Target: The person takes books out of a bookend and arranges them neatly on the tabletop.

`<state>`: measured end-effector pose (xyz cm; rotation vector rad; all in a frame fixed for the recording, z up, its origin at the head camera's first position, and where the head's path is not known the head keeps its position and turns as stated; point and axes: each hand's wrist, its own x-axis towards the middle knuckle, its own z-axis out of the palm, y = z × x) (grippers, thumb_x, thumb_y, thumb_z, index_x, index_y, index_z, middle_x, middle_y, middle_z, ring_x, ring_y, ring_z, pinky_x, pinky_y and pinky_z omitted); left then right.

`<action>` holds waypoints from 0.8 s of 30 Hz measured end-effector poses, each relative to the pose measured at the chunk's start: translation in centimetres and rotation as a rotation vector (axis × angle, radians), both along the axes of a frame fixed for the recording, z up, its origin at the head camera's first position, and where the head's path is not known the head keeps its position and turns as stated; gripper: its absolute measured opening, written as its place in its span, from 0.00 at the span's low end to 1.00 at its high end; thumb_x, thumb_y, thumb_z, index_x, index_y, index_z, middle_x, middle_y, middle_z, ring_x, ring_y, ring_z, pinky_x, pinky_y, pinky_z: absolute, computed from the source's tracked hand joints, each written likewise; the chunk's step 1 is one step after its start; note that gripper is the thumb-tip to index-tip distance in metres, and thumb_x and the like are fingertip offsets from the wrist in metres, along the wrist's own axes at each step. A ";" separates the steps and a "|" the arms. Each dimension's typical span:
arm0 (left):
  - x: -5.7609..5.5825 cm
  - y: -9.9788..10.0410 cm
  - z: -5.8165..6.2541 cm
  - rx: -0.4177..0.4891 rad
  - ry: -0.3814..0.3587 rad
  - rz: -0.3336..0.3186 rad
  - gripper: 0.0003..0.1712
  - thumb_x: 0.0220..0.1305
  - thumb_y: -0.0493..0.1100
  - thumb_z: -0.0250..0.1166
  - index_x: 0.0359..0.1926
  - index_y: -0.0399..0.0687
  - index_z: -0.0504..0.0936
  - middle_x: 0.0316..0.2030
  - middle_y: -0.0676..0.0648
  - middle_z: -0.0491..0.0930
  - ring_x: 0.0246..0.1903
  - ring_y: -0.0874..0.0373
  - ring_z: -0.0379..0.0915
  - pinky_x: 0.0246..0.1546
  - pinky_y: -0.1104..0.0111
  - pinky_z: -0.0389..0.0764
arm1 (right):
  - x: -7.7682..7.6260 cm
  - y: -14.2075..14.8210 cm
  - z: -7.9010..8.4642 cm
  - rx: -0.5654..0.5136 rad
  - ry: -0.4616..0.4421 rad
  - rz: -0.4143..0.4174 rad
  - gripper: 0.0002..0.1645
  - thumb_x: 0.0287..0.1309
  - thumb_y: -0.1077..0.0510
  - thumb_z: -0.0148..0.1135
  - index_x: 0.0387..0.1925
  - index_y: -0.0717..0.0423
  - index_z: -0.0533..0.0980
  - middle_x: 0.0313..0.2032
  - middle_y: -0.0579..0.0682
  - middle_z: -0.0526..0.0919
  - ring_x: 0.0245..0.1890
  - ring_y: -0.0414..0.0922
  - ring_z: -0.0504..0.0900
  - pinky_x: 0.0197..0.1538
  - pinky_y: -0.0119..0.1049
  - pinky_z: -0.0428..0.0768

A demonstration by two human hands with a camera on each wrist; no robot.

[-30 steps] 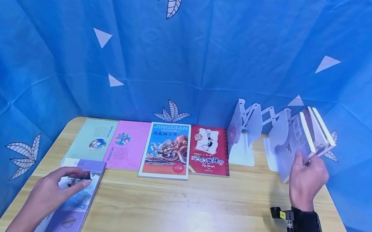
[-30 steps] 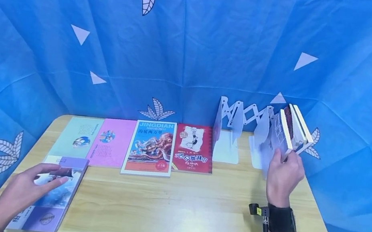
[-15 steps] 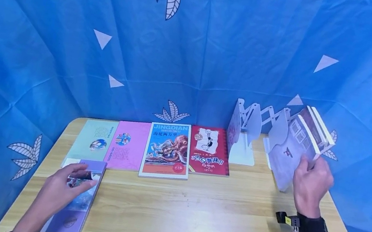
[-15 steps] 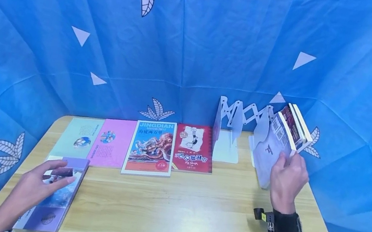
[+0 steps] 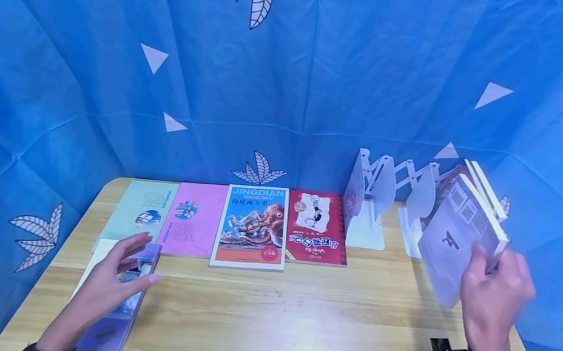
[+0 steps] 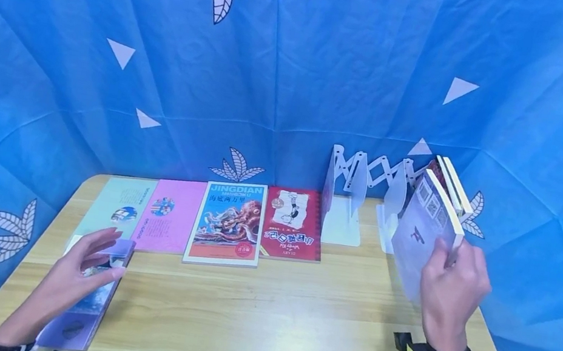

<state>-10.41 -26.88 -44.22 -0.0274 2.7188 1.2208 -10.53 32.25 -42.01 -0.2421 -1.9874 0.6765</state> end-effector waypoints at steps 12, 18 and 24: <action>0.3 2.1 1.2 0.045 0.116 -0.061 0.53 0.70 0.55 0.69 0.83 0.56 0.46 0.81 0.41 0.55 0.78 0.36 0.55 0.67 0.70 0.77 | 3.2 -1.8 2.7 -0.016 -0.009 0.089 0.15 0.61 0.66 0.72 0.37 0.79 0.80 0.30 0.70 0.81 0.33 0.09 0.63 0.37 0.03 0.64; 0.7 3.0 1.1 0.121 0.153 -0.096 0.51 0.70 0.50 0.69 0.83 0.63 0.48 0.81 0.43 0.56 0.78 0.39 0.57 0.65 0.79 0.75 | 3.9 -3.1 3.8 -0.122 -0.171 0.127 0.13 0.61 0.63 0.73 0.42 0.71 0.84 0.32 0.30 0.82 0.29 0.11 0.69 0.33 0.06 0.70; 0.8 4.1 1.1 0.242 0.138 -0.138 0.50 0.70 0.46 0.69 0.82 0.69 0.48 0.81 0.44 0.55 0.78 0.39 0.56 0.63 0.84 0.72 | 4.0 -4.2 4.2 -0.269 -0.264 0.213 0.15 0.62 0.62 0.73 0.50 0.62 0.86 0.35 0.10 0.76 0.31 0.16 0.79 0.34 0.10 0.77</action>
